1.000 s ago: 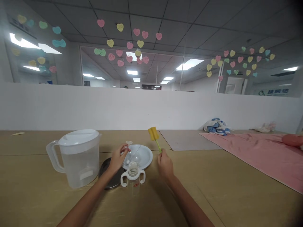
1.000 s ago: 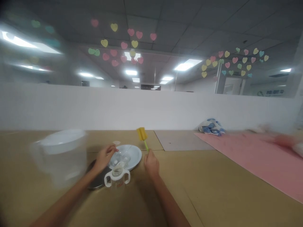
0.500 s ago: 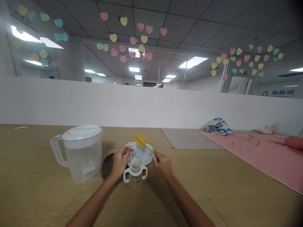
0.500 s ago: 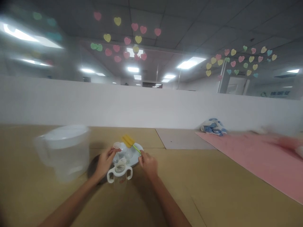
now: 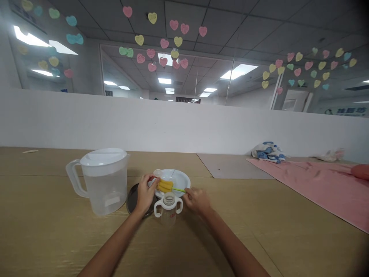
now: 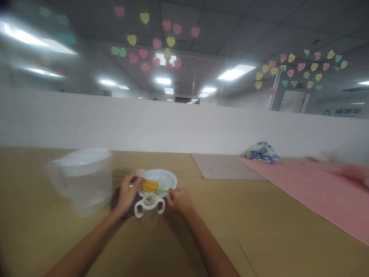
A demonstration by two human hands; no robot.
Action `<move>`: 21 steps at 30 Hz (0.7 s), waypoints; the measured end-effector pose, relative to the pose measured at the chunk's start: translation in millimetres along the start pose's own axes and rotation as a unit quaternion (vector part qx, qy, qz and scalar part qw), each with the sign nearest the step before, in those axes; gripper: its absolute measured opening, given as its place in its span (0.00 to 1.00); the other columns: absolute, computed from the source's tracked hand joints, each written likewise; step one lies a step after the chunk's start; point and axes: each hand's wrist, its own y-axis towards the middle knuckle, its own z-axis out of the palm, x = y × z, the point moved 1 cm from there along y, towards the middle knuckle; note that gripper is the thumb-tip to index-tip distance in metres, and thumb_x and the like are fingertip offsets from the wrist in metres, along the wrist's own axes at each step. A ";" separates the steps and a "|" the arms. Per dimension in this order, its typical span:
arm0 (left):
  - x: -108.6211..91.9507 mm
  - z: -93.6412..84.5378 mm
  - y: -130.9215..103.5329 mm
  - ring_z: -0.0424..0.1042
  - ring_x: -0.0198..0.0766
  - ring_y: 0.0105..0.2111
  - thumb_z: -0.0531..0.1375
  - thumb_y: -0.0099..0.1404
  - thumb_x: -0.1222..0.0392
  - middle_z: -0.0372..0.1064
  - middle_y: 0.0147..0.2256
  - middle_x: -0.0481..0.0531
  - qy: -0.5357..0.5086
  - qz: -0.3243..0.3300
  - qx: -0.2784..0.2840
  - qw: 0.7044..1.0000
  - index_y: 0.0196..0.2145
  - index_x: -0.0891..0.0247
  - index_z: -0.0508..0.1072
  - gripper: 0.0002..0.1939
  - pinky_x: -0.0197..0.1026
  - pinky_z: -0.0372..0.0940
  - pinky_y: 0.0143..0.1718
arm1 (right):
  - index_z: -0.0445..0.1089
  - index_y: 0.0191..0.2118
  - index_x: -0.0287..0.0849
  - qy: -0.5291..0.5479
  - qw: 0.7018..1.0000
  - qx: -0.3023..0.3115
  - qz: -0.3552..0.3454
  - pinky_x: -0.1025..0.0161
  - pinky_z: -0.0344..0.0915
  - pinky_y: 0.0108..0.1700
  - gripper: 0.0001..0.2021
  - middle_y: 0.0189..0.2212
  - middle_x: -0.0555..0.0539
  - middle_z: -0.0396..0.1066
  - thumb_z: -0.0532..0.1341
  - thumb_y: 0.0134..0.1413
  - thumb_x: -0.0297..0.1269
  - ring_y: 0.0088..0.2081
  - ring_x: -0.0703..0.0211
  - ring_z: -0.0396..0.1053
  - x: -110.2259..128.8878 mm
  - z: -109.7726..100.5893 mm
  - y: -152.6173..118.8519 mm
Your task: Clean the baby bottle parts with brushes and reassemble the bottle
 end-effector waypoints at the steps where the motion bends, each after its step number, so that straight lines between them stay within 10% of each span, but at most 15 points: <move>1: 1.1 0.1 0.2 0.68 0.41 0.36 0.56 0.56 0.48 0.69 0.33 0.52 -0.012 -0.011 0.007 1.000 0.32 0.63 0.70 0.15 0.41 0.63 0.39 | 0.73 0.27 0.43 0.008 1.000 -0.010 0.001 0.67 0.43 0.25 0.12 0.23 0.48 0.72 0.52 0.49 0.34 0.23 0.65 0.64 -0.8 0.0 -0.2; 8: 5.9 2.8 -3.4 0.70 0.44 0.38 0.53 0.59 0.47 0.73 0.36 0.55 -0.035 -0.044 0.044 0.997 0.36 0.64 0.71 0.18 0.44 0.62 0.41 | 0.71 0.39 0.42 0.141 0.970 -0.164 0.108 0.69 0.51 0.28 0.17 0.29 0.49 0.73 0.46 0.57 0.35 0.28 0.64 0.66 0.3 -11.3 -4.0; 21: 6.1 5.0 -4.9 0.70 0.43 0.36 0.54 0.57 0.48 0.72 0.35 0.54 -0.045 -0.053 0.074 0.995 0.34 0.64 0.72 0.17 0.41 0.62 0.39 | 0.74 0.35 0.43 0.058 0.957 -0.285 0.013 0.70 0.51 0.26 0.18 0.23 0.48 0.68 0.48 0.62 0.42 0.24 0.67 0.63 -2.2 -9.7 -3.7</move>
